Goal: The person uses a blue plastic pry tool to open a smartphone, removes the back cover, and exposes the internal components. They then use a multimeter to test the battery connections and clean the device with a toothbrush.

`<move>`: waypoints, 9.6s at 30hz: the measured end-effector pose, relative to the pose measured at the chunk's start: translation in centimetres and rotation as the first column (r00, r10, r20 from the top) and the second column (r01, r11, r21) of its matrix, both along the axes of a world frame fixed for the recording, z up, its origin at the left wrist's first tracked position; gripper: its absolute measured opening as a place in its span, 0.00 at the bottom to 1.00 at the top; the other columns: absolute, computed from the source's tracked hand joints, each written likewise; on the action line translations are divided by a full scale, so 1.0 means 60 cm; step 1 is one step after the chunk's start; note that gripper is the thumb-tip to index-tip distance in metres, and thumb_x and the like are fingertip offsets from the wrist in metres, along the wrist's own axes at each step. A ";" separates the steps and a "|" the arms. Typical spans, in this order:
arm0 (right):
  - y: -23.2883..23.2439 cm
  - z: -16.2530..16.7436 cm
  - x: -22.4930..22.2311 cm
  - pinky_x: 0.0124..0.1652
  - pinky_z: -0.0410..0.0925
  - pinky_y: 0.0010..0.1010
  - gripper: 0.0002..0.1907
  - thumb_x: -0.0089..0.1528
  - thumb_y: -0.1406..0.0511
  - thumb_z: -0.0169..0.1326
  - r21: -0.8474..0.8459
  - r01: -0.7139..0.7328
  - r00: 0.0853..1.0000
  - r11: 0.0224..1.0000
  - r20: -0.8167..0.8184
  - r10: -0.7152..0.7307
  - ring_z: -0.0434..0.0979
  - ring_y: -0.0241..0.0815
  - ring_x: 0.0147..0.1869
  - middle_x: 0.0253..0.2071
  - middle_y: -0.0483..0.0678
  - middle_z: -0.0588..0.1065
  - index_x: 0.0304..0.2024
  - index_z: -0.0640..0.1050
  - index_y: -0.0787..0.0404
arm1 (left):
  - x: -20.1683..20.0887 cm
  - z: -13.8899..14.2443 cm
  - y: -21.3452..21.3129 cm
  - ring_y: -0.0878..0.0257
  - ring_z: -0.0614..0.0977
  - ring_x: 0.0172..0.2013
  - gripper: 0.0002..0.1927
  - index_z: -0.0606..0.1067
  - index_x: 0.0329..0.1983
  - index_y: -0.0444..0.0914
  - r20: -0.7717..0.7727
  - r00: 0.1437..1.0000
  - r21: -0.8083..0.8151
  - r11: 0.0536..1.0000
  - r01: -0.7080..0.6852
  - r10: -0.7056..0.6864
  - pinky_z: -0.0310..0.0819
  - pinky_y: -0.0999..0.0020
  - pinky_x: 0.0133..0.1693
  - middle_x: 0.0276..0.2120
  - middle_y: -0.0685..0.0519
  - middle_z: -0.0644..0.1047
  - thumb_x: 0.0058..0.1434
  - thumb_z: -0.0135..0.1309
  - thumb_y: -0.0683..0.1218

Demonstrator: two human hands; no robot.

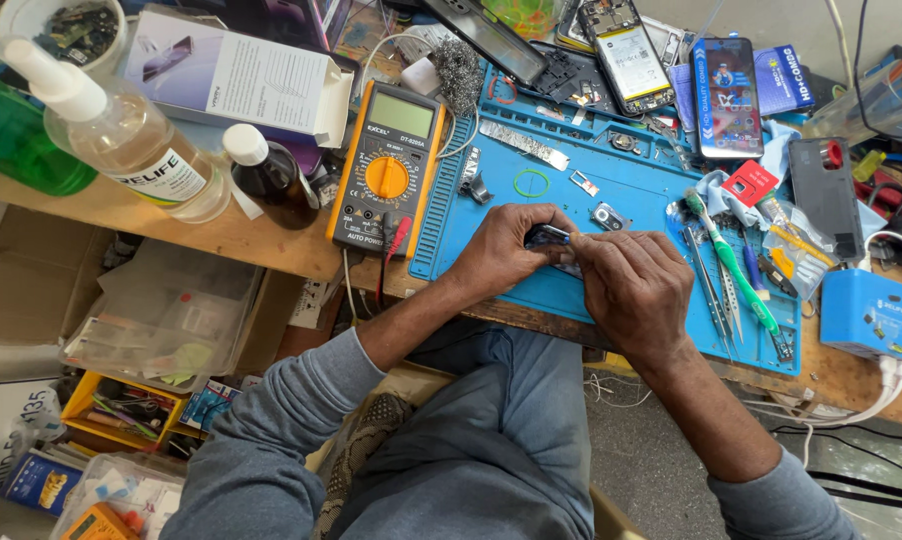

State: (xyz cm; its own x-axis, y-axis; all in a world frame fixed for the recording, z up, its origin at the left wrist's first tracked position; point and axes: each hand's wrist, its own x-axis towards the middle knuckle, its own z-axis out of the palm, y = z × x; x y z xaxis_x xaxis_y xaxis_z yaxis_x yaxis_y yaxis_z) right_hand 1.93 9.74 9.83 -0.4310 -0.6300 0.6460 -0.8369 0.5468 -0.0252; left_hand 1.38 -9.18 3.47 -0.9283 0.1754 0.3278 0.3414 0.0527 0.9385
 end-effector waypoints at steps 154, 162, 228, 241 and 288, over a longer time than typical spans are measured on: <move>0.089 0.060 -0.020 0.46 0.75 0.25 0.27 0.60 0.76 0.54 -0.620 0.342 0.421 0.706 0.773 0.475 0.82 0.36 0.48 0.50 0.56 0.81 0.63 0.73 0.75 | -0.004 0.056 0.048 0.47 0.70 0.63 0.39 0.57 0.79 0.42 -0.639 0.769 -0.506 0.768 -0.393 -0.028 0.64 0.48 0.65 0.66 0.44 0.66 0.74 0.36 0.69; 0.111 0.036 -0.025 0.45 0.75 0.24 0.27 0.58 0.79 0.52 -0.595 0.383 0.410 0.707 0.795 0.447 0.83 0.37 0.46 0.49 0.58 0.81 0.62 0.72 0.77 | -0.009 0.039 0.058 0.48 0.70 0.63 0.39 0.57 0.79 0.44 -0.619 0.780 -0.586 0.715 -0.381 -0.092 0.64 0.48 0.63 0.65 0.45 0.66 0.73 0.38 0.69; 0.153 0.049 0.019 0.38 0.76 0.39 0.17 0.56 0.69 0.60 0.163 0.004 0.809 0.987 0.579 -0.099 0.83 0.52 0.37 0.38 0.54 0.82 0.49 0.80 0.60 | 0.027 0.012 0.034 0.47 0.68 0.64 0.37 0.71 0.62 0.47 -0.421 0.900 -0.506 0.793 -0.339 0.116 0.71 0.53 0.63 0.65 0.46 0.63 0.50 0.73 0.55; 0.159 0.066 0.004 0.40 0.75 0.39 0.20 0.55 0.69 0.59 0.188 -0.095 0.749 0.978 0.660 -0.055 0.84 0.51 0.38 0.38 0.55 0.82 0.51 0.80 0.61 | 0.032 0.022 0.034 0.46 0.68 0.64 0.40 0.70 0.65 0.47 -0.427 0.898 -0.511 0.791 -0.337 0.107 0.70 0.51 0.62 0.64 0.46 0.64 0.50 0.73 0.54; 0.062 0.151 -0.033 0.36 0.71 0.49 0.10 0.61 0.65 0.53 0.638 -0.144 0.657 0.756 0.633 -0.409 0.78 0.60 0.27 0.21 0.61 0.75 0.29 0.79 0.63 | 0.028 0.014 0.028 0.46 0.69 0.63 0.40 0.69 0.65 0.46 -0.453 0.885 -0.468 0.816 -0.339 0.108 0.72 0.53 0.63 0.63 0.46 0.65 0.49 0.73 0.53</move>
State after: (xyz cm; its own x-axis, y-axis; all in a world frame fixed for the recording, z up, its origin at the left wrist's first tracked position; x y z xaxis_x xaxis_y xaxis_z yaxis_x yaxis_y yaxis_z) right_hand -0.06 13.47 18.90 -0.6703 -0.6300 -0.3922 -0.6102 0.7687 -0.1918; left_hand 3.08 -7.52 4.32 -0.7762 0.2294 0.5873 0.5841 0.6123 0.5328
